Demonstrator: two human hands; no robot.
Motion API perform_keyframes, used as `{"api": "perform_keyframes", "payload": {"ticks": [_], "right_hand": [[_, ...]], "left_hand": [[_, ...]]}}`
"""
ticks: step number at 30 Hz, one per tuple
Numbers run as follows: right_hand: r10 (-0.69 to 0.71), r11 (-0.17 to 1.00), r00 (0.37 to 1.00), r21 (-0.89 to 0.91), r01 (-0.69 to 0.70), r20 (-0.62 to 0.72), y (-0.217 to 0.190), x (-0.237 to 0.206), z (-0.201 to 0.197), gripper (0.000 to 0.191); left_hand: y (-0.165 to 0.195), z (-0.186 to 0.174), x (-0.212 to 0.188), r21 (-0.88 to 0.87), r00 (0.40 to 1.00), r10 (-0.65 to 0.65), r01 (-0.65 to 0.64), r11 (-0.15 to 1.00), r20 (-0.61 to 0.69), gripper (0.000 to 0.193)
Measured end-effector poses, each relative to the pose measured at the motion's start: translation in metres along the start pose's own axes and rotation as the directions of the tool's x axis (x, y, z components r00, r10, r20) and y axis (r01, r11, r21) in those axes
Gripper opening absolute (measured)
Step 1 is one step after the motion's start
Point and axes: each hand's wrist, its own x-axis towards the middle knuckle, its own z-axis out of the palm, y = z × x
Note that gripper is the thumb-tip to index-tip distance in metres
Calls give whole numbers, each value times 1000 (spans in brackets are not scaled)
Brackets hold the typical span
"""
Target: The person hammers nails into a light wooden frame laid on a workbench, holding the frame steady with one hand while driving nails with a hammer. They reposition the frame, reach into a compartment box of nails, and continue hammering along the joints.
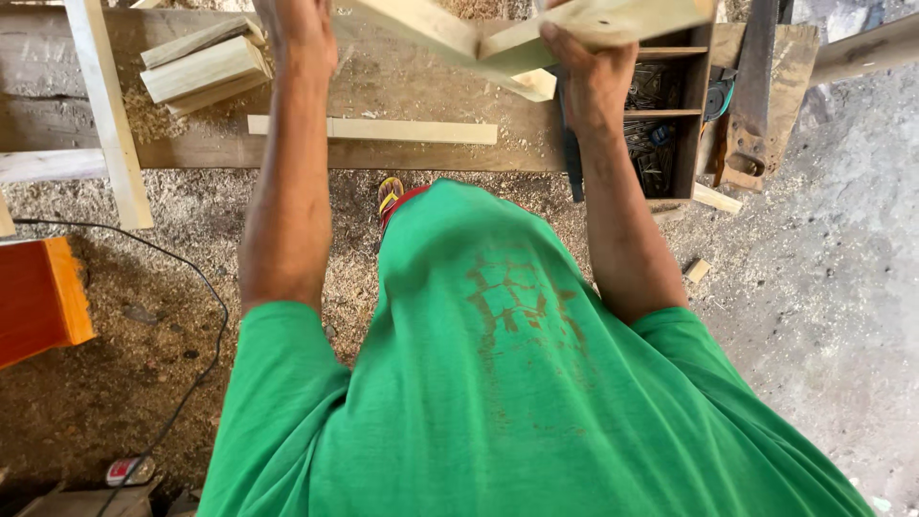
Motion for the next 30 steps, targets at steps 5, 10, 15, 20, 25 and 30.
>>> {"api": "perform_keyframes", "payload": {"ticks": [5,10,15,20,25,30], "right_hand": [[-30,987,994,-152,46,109,24,4,33,45],[38,985,983,-174,-6,181,73,7,52,43],[123,914,978,-403,-47,165,107,15,64,47],[136,946,977,-314,-79,163,116,13,72,68],[-188,586,955,-754,298,231,87,-2,77,91],[-314,-18,837,-885,466,447,76,-22,95,86]], "left_hand": [[-38,-24,-14,-137,974,-225,223,965,6,62],[-59,-66,-12,584,992,57,17,812,-108,98],[-63,-93,0,456,963,89,38,889,-254,133],[-53,-103,14,653,944,311,-167,738,-110,130],[-54,-109,14,775,819,573,-340,533,-35,113],[-66,-110,1,940,718,676,-323,113,166,75]]}}
